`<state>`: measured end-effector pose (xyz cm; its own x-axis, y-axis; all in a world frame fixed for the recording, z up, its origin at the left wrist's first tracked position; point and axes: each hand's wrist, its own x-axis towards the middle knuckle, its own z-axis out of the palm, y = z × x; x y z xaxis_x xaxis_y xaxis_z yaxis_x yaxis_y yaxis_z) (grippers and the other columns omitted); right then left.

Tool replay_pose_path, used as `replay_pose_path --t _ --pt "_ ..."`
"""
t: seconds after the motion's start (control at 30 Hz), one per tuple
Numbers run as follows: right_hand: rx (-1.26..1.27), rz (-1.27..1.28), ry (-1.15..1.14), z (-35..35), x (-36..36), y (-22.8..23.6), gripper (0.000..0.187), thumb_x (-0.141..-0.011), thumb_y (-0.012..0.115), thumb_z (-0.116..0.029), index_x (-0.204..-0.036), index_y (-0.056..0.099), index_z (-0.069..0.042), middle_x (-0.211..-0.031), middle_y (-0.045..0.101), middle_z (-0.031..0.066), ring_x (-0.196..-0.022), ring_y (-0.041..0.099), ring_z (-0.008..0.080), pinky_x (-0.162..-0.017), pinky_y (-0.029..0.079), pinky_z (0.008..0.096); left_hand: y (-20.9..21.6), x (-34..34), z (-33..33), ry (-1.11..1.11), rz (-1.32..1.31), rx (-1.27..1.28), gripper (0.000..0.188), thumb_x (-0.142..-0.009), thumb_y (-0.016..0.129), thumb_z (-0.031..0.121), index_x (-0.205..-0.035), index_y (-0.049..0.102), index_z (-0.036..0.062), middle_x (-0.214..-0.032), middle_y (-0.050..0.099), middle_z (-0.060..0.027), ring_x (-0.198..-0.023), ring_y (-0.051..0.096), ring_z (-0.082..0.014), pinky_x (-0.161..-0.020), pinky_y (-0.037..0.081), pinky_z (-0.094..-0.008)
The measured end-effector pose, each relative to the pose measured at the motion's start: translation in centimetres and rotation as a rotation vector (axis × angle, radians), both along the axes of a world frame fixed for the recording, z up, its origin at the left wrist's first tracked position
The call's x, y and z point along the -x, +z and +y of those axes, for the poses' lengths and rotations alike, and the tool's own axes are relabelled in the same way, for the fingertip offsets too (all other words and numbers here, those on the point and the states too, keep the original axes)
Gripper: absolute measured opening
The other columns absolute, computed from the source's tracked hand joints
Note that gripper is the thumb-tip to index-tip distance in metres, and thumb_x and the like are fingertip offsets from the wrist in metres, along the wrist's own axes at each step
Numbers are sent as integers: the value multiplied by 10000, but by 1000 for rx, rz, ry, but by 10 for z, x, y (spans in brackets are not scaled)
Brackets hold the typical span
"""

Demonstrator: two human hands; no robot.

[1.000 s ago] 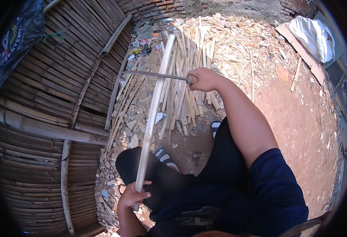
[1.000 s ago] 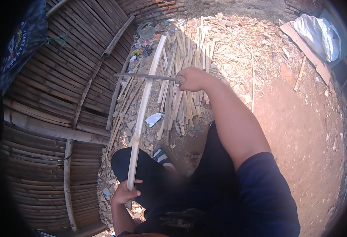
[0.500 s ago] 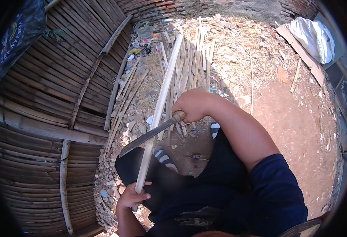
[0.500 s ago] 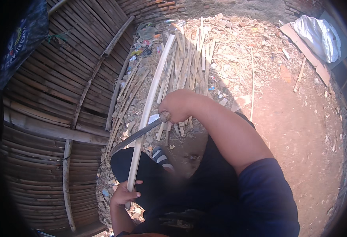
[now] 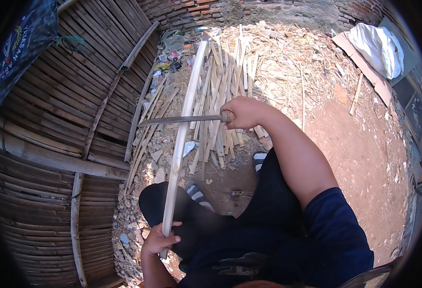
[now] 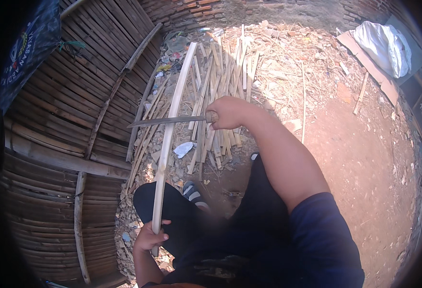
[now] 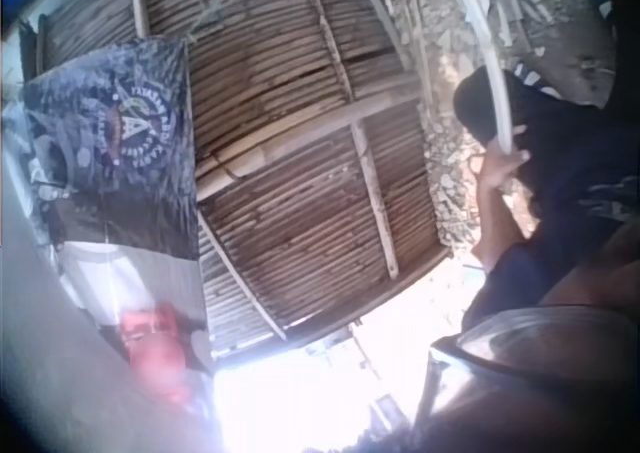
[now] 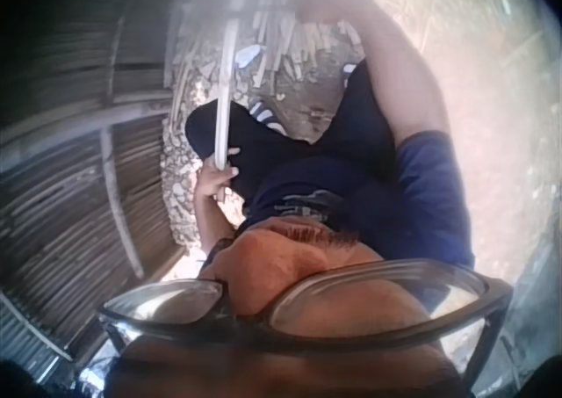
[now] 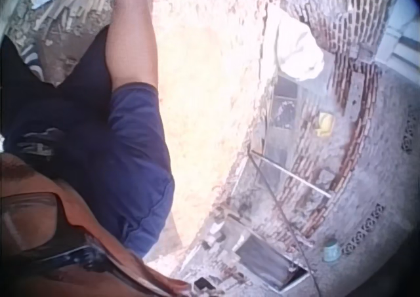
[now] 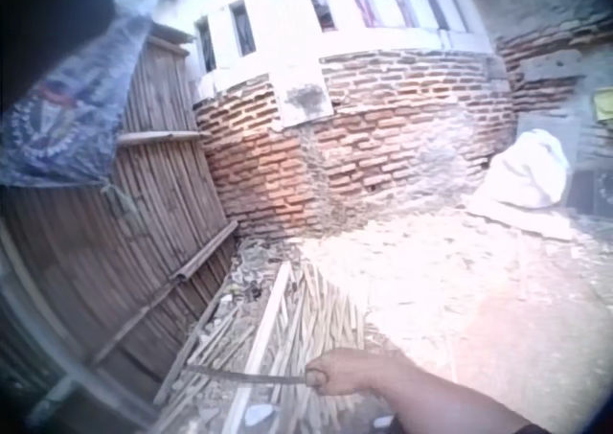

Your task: The person scrapes a wooden slat using a bladed tool, removing thin layers of wood while holding the slat in their left hand.

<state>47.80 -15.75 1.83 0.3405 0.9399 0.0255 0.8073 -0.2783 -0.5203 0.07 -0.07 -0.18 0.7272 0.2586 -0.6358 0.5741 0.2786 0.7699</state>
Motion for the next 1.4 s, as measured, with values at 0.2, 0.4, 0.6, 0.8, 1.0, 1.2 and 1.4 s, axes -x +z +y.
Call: replay_pose_path --t 0.2,0.4,0.6,0.8,1.0,1.2,1.4 --pt "262 -7 232 16 51 36 470 -775 798 -312 -1200 712 -129 -1051 716 153 -1051 680 337 -904 530 453 3 4 -1 -55 20 -91 577 -818 810 -2 -1347 580 -18 -605 527 42 -482 473 -42 -466 371 -222" --pt "-65 320 -383 10 -49 -29 491 -788 809 -362 -1169 707 -71 -1077 712 182 -1027 672 342 -909 514 431 7 -1 -1 -8 40 -75 565 -814 813 1 -1331 587 -14 -607 525 42 -466 462 -52 -459 368 -227" --pt "-42 172 -241 4 -33 -18 496 -800 789 -346 -1202 700 -70 -1114 711 197 -1078 672 364 -935 527 450 5 -1 -1 23 6 1 558 -820 809 -5 -1330 583 -17 -602 519 38 -460 458 -50 -451 359 -229" --pt "232 -99 196 15 47 25 480 -766 805 -337 -1192 714 -135 -1078 724 153 -1071 674 346 -915 531 465 7 -3 -5 -20 36 -63 564 -813 810 -19 -1331 588 -15 -598 521 43 -469 463 -49 -466 365 -221" --pt "92 201 -62 12 -20 -1 548 -792 795 -350 -1246 682 -65 -1153 698 189 -1118 653 354 -950 512 437 4 0 -1 -63 41 -91 582 -801 811 -20 -1338 587 -13 -594 526 47 -487 481 -50 -488 387 -227" --pt "-86 141 -385 2 -45 -19 574 -814 779 -363 -1269 659 -35 -1199 678 209 -1150 635 366 -987 501 442 1 0 2 -49 27 -82 564 -807 805 -27 -1328 590 -12 -590 515 53 -482 474 -46 -484 384 -224" --pt "151 -146 146 15 42 19 422 -788 786 -320 -1159 713 -132 -1030 726 161 -993 677 390 -854 532 498 3 0 -1 -36 3 -20 579 -801 813 -23 -1335 591 -5 -594 509 55 -479 469 -44 -483 377 -212"
